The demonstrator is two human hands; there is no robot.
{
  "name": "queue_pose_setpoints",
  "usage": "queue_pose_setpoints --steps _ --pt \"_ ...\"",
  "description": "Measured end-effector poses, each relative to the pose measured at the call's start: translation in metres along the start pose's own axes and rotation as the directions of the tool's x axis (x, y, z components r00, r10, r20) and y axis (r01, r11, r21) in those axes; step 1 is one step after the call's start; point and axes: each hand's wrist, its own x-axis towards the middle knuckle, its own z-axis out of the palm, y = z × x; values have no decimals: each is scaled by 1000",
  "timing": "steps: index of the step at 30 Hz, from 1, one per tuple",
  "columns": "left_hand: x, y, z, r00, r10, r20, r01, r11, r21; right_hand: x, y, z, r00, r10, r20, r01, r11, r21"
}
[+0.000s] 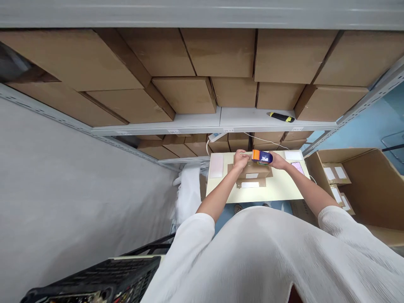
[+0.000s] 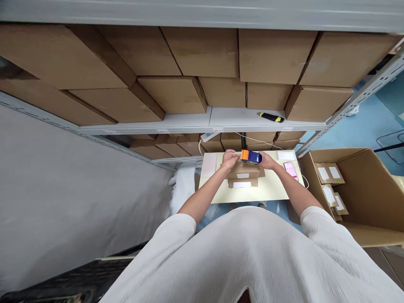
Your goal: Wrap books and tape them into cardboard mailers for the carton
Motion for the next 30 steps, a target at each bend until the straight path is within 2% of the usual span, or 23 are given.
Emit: queue_pose_setpoints --steps 4,11,16,19,22,30 --pt "1 -1 -12 995 -95 -37 92 994 -56 7 -12 -3 997 -37 66 40 999 -34" --pt "8 -1 -35 991 -84 -104 71 990 -123 16 -41 -13 984 -53 169 78 986 -146" --pt "15 -11 -69 988 -80 -129 72 995 -72 18 -56 -22 981 -48 188 90 970 -224" --pt "19 -19 -95 976 -86 -199 78 996 -49 22 -56 -28 980 -34 196 91 953 -288" --pt "20 -28 -111 968 -120 -220 103 991 -84 27 -53 -27 979 -27 202 99 928 -358" --pt "18 -51 -114 958 -153 -243 108 977 -186 36 -53 -15 970 -22 240 127 894 -429"
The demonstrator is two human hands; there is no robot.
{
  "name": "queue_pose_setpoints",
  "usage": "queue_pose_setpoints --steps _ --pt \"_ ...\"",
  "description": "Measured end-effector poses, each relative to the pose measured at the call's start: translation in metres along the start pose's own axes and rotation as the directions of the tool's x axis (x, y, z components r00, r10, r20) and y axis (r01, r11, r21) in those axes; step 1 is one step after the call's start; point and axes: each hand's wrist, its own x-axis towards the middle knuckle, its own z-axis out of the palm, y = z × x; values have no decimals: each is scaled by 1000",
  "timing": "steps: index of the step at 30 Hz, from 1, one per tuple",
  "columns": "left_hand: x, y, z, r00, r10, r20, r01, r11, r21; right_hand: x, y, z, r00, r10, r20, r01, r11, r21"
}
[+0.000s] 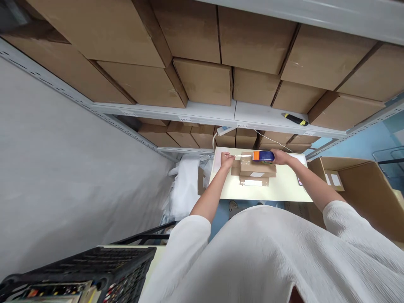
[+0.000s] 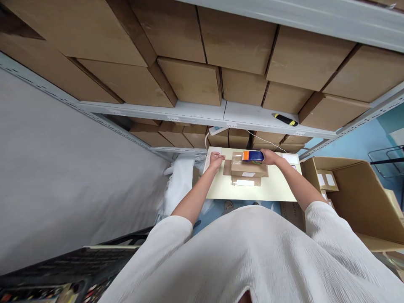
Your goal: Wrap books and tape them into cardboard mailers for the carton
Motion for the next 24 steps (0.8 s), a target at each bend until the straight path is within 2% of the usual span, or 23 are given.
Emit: queue_pose_setpoints --steps 10,18,24 --pt "12 -39 -1 999 -51 14 52 995 -80 4 -8 -1 1000 16 20 -15 997 -74" --pt "12 -71 20 989 -125 76 131 989 -70 5 -11 1 999 27 16 -26 995 -91" --pt "10 -80 32 990 -109 86 110 994 -6 3 -13 0 1000 30 3 -29 997 -71"
